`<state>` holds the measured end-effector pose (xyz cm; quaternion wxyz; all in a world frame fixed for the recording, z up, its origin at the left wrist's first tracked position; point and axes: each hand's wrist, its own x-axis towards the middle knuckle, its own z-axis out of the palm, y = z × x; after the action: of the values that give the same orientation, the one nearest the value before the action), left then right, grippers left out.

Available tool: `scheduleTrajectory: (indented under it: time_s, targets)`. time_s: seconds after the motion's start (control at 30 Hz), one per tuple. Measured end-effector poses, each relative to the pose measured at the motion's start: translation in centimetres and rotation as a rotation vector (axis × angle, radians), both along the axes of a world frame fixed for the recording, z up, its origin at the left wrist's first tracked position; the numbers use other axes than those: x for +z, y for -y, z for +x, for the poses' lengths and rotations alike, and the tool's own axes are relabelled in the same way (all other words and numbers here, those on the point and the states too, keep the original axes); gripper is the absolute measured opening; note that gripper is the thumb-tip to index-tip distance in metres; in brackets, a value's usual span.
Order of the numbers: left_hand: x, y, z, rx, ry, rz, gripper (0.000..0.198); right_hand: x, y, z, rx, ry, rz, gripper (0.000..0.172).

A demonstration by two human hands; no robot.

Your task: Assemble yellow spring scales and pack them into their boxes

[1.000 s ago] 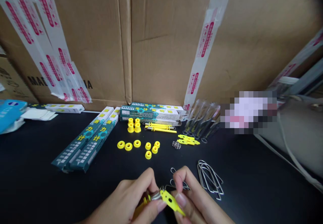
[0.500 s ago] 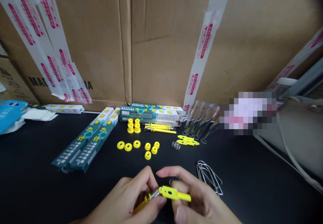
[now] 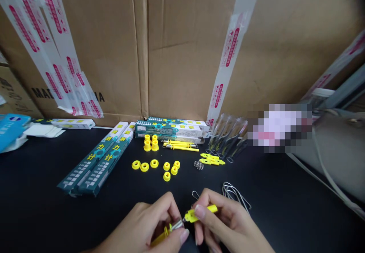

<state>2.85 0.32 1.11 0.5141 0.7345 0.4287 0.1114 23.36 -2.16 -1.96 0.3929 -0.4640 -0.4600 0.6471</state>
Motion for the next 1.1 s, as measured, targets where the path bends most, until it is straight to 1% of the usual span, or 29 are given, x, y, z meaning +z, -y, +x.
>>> scheduleTrajectory:
  time_s: [0.07, 0.13, 0.2, 0.27, 0.33, 0.47, 0.53, 0.63, 0.7, 0.73, 0.8, 0.83, 0.87, 0.97, 1.1]
  targets:
    - [-0.1, -0.2, 0.1, -0.021, -0.006, -0.016, 0.017, 0.1, -0.1, 0.0, -0.023, -0.055, -0.013, 0.051]
    - [-0.2, -0.4, 0.1, -0.051, -0.026, -0.026, 0.014, 0.1, -0.3, 0.1, -0.053, -0.109, -0.003, 0.047]
    - [-0.2, -0.5, 0.0, -0.068, -0.054, 0.017, 0.012, 0.1, -0.5, 0.3, -0.085, -0.15, 0.024, 0.044]
    - [-0.3, -0.5, -0.3, -0.065, -0.058, 0.082, 0.022, 0.1, -0.7, 0.4, -0.105, -0.178, 0.058, 0.04]
    - [-0.4, -0.3, -0.5, -0.065, -0.03, 0.113, 0.028, 0.2, -0.7, 0.4, -0.116, -0.195, 0.089, 0.035]
    - [-0.4, -0.3, -0.6, -0.061, 0.039, 0.048, 0.038, 0.5, -0.3, 0.2, -0.137, -0.16, 0.124, 0.03]
    - [-0.3, -0.5, -0.4, -0.049, 0.083, -0.006, 0.038, 0.8, -0.1, 0.1, -0.119, -0.111, 0.173, 0.026]
    - [-0.4, -0.8, 0.0, -0.058, 0.146, -0.132, 0.033, 1.5, 0.0, 0.3, -0.108, -0.027, 0.252, 0.027]
    - [-0.6, -1.0, 0.3, -0.052, 0.19, -0.243, 0.035, 1.9, -0.4, 0.8, -0.167, 0.11, 0.35, 0.026]
    - [-0.8, -1.0, 0.4, -0.038, 0.215, -0.291, 0.037, 2.0, -0.7, 1.3, -0.21, 0.225, 0.444, 0.024]
    - [-1.1, -1.1, 0.5, 0.009, 0.273, -0.377, 0.043, 2.1, -1.6, 2.3, -0.314, 0.521, 0.701, 0.016]
    - [-1.3, -1.1, 0.6, 0.034, 0.293, -0.41, 0.046, 2.0, -2.1, 2.8, -0.37, 0.644, 0.805, 0.016]
    - [-1.4, -1.1, 0.6, 0.061, 0.307, -0.432, 0.048, 1.9, -2.7, 3.3, -0.403, 0.697, 0.84, 0.015]
    - [-1.9, -1.2, 0.6, 0.113, 0.337, -0.424, 0.05, 1.1, -4.1, 4.1, -0.464, 0.776, 0.827, 0.013]
    - [-2.3, -1.5, 0.5, 0.094, 0.324, -0.322, 0.04, -0.3, -5.2, 3.9, -0.47, 0.845, 0.752, 0.014]
